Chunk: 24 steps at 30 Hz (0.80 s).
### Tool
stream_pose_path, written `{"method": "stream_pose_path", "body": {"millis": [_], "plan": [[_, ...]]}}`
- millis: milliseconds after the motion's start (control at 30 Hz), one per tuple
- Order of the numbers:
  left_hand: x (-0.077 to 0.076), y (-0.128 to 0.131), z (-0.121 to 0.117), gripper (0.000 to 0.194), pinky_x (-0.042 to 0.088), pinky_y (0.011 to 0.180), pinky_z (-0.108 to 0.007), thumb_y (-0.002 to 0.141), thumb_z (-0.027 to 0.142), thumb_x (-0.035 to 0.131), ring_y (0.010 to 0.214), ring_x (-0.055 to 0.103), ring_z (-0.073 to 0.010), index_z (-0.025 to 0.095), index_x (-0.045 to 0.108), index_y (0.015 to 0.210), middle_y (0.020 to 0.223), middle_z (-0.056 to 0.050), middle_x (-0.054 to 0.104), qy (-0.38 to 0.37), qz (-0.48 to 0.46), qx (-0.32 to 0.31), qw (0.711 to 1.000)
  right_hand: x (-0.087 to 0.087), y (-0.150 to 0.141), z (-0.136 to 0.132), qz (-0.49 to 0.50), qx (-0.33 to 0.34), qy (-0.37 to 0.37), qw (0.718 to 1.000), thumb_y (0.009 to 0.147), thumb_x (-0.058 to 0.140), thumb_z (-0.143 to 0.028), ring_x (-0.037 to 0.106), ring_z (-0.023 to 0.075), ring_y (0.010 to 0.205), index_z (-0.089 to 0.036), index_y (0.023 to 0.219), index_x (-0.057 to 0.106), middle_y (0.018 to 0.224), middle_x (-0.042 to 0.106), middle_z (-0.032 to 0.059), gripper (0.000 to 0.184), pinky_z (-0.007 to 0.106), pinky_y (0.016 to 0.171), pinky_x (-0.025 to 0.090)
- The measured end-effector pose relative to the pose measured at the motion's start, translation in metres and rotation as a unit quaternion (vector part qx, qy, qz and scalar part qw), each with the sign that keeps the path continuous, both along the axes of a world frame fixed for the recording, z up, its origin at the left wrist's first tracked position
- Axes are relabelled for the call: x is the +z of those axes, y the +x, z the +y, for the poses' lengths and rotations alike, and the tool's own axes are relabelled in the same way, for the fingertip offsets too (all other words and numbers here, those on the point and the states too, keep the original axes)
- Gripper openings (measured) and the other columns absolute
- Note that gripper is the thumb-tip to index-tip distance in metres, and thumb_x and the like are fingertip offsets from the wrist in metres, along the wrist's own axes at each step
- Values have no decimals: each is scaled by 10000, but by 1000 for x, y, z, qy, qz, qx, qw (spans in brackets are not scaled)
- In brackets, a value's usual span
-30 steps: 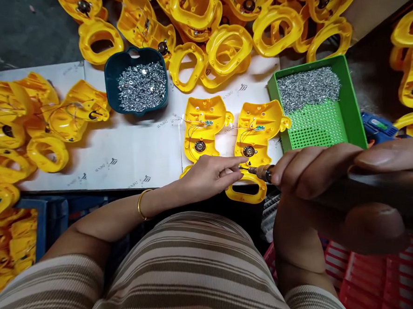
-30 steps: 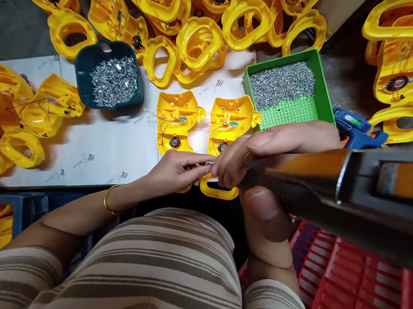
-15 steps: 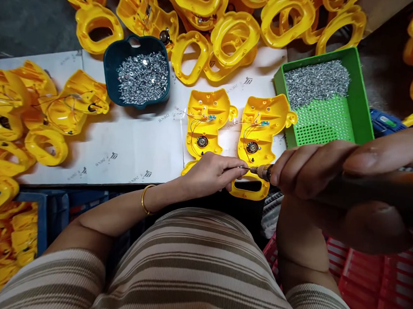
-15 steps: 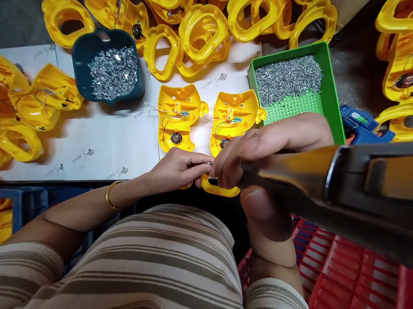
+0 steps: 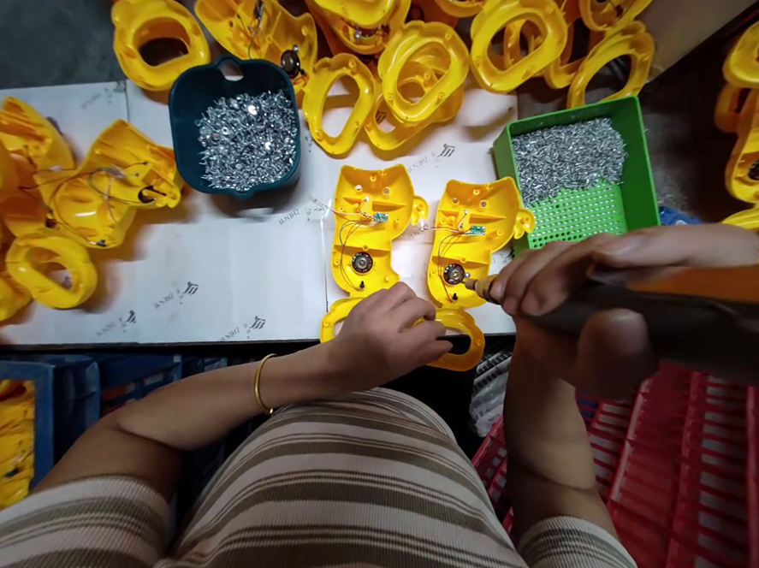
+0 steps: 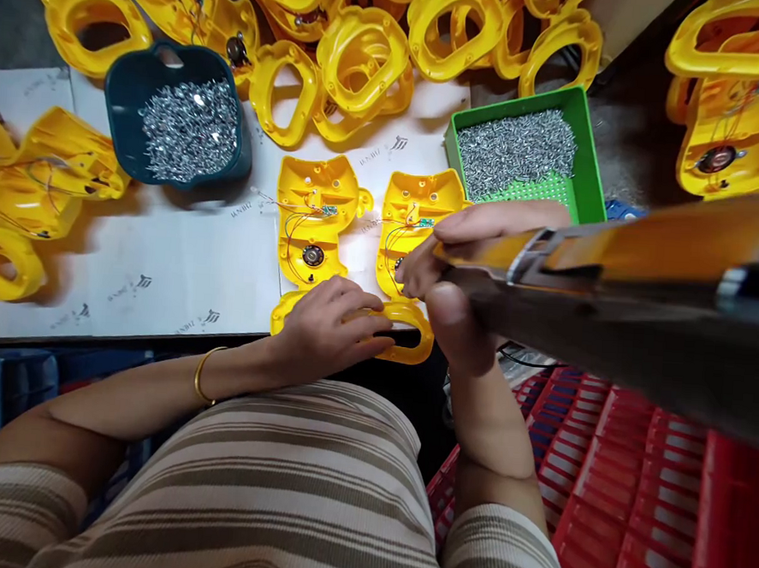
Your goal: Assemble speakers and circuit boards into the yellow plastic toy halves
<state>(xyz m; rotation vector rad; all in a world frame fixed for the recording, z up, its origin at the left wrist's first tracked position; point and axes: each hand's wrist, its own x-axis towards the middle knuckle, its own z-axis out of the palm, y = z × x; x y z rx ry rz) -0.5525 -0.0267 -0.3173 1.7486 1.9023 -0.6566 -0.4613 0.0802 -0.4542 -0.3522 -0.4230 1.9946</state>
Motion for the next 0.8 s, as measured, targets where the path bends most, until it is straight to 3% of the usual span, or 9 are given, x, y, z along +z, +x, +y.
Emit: {"method": "stream_pose_path", "body": {"millis": [100,233,467,667,800], "plan": [[-5,5,-6,257,443,865,-360,961,424,566,1074,589,-239,239,695,1086,1209,-65,695,-3,13,-52,999,-2,-17,-6,39,-66,37,996,814,718,-412,558,114,428,-312,978,653,549,564,-77,203,290,411,528],[-10,10,-6,350,404,967,-406,941,446,596,1231,520,-277,234,625,1218,1366,-87,602,-34,19,-77,996,-7,-23,-13,-18,-38,13,999,788,701,-506,548,157,428,-327,936,595,525,531,-66,255,344,399,513],[-20,11,0,493,391,989,-395,909,489,629,1309,466,-295,213,562,1313,1405,-103,563,-83,19,-94,992,-9,-28,-13,-59,8,-24,998,683,715,-650,450,146,357,-317,802,453,457,429,-95,440,350,364,429],[-25,11,3,671,375,1028,-447,826,557,705,1343,430,-333,215,519,1373,1457,-122,502,-124,9,-102,987,-15,-27,-14,-40,-15,-2,999,736,709,-572,509,169,398,-356,933,576,516,526,-66,321,378,374,440],[-27,10,1,666,363,1040,-493,836,510,714,1317,448,-341,223,494,1395,1465,-114,495,-131,18,-110,985,-19,-29,-14,-7,-54,27,998,778,721,-470,542,160,428,-353,961,639,549,543,-61,232,360,398,462]]}}
